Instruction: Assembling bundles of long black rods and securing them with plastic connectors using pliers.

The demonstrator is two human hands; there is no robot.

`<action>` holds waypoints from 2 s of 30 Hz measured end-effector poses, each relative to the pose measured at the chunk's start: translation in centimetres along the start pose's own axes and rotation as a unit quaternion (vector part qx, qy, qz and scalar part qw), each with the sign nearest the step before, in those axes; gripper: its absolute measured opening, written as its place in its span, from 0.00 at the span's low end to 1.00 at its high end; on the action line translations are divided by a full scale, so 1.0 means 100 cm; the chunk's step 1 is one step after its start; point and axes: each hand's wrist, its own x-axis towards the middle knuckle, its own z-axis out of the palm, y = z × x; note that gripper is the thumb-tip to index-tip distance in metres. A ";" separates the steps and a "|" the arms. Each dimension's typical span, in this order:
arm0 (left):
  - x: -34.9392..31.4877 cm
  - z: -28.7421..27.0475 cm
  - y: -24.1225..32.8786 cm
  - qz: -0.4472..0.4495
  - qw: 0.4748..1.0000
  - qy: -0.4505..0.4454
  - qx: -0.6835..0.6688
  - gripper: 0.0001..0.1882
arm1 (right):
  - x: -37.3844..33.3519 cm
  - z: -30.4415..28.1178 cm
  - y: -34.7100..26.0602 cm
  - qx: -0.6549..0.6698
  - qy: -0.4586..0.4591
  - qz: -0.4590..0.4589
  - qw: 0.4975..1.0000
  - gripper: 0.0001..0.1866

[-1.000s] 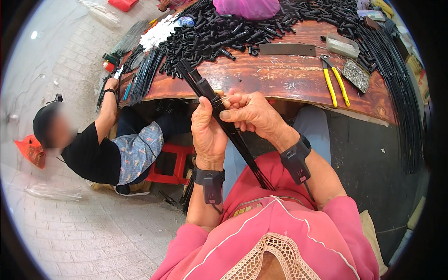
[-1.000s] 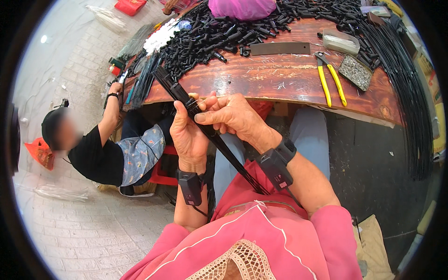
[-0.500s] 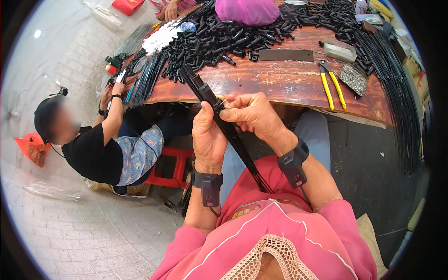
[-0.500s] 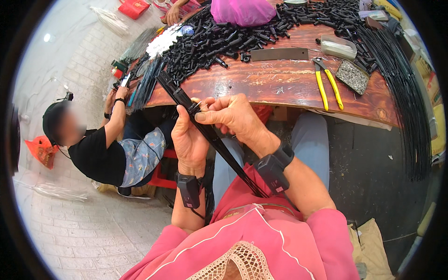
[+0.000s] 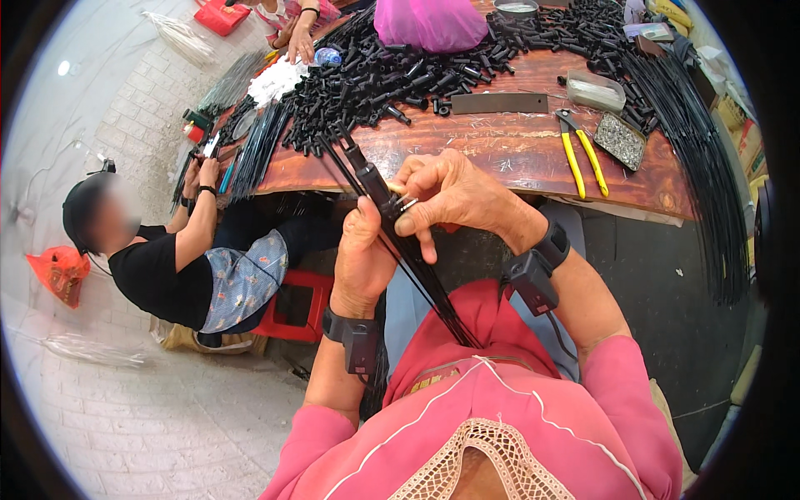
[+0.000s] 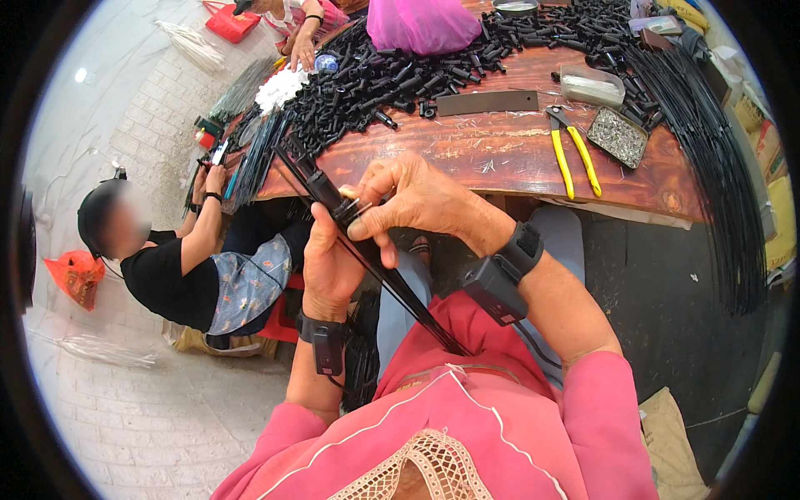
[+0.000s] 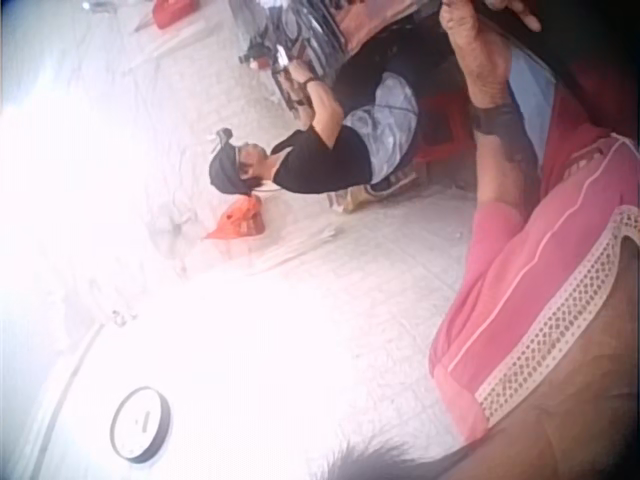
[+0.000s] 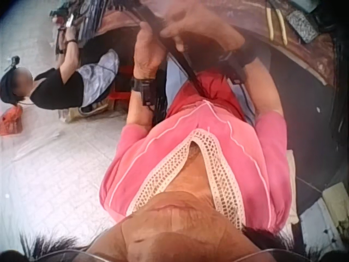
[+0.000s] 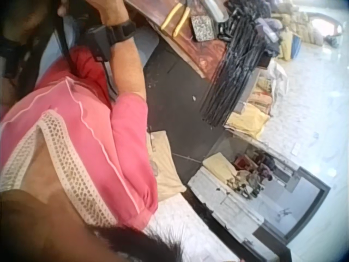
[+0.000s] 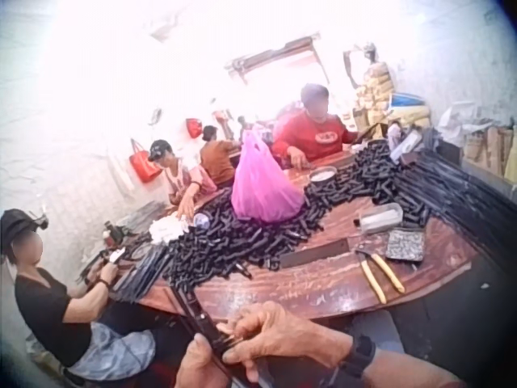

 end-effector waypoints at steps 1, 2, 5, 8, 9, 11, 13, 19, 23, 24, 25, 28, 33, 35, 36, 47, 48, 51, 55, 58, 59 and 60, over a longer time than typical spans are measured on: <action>0.001 0.000 -0.004 0.005 1.000 -0.027 -0.011 0.29 | 0.001 -0.001 0.000 -0.002 0.000 0.000 1.000 0.12; 0.001 0.013 -0.004 0.016 1.000 0.001 0.006 0.31 | 0.001 0.001 0.001 0.024 0.001 -0.018 1.000 0.13; 0.004 0.009 -0.014 0.030 0.989 -0.073 -0.122 0.30 | 0.002 0.005 0.006 0.011 0.010 -0.062 0.998 0.12; 0.007 0.010 -0.020 0.048 0.984 -0.074 -0.156 0.29 | 0.003 0.007 0.006 -0.034 0.023 -0.085 0.996 0.12; 0.007 0.008 -0.022 0.047 0.979 -0.077 -0.185 0.29 | 0.002 0.009 0.006 -0.041 0.031 -0.080 0.995 0.12; 0.006 0.008 -0.020 0.054 0.985 -0.039 -0.161 0.28 | 0.003 0.018 0.014 -0.022 0.072 -0.085 0.993 0.11; 0.005 0.013 -0.016 0.061 0.989 0.000 -0.136 0.28 | -0.002 0.028 0.015 -0.002 0.113 -0.091 0.989 0.10; 0.007 0.026 -0.012 0.117 0.976 0.175 -0.052 0.30 | -0.013 0.045 0.010 -0.086 0.230 -0.087 0.965 0.13; 0.005 0.018 -0.013 0.123 0.985 0.113 -0.035 0.31 | -0.011 0.046 -0.001 -0.277 0.243 -0.143 0.919 0.12; 0.007 0.023 -0.012 0.130 0.978 0.159 -0.021 0.30 | -0.011 0.047 -0.003 -0.305 0.247 -0.146 0.908 0.11; 0.008 0.027 -0.011 0.137 0.969 0.204 -0.007 0.30 | -0.011 0.047 -0.004 -0.333 0.251 -0.149 0.897 0.10; 0.007 0.028 -0.009 0.121 0.977 0.177 -0.021 0.28 | -0.010 0.048 0.005 -0.229 0.249 -0.096 0.936 0.07; 0.005 0.023 -0.009 0.108 0.981 0.155 -0.053 0.25 | -0.011 0.031 -0.014 0.124 0.168 0.130 0.969 0.12; 0.005 0.019 -0.009 0.108 0.983 0.138 -0.060 0.26 | -0.013 0.025 -0.012 0.153 0.119 0.131 0.972 0.12; 0.005 0.019 -0.008 0.103 0.983 0.136 -0.064 0.26 | -0.013 0.021 -0.007 0.157 0.093 0.117 0.976 0.11; 0.012 0.033 -0.014 0.111 0.974 0.198 -0.014 0.25 | -0.025 0.042 -0.009 0.058 0.202 0.028 0.977 0.10; 0.014 0.036 -0.016 0.107 0.974 0.198 -0.015 0.24 | -0.027 0.039 -0.011 0.068 0.181 0.031 0.981 0.09; 0.008 0.028 -0.012 0.073 0.981 0.173 -0.041 0.25 | -0.032 0.035 -0.018 0.091 0.163 -0.003 0.982 0.11; 0.005 0.014 -0.011 0.082 0.986 0.133 -0.062 0.25 | -0.073 -0.010 -0.024 -0.385 0.282 0.038 0.878 0.12; 0.006 0.010 -0.010 0.091 0.988 0.112 -0.053 0.25 | -0.106 -0.056 -0.022 -0.603 0.359 0.151 0.697 0.13; 0.007 0.009 -0.011 0.091 0.990 0.099 -0.053 0.25 | -0.113 -0.070 -0.023 -0.657 0.366 0.172 0.636 0.17; 0.009 0.009 -0.012 0.092 0.989 0.098 -0.054 0.25 | -0.115 -0.080 -0.025 -0.687 0.367 0.204 0.594 0.19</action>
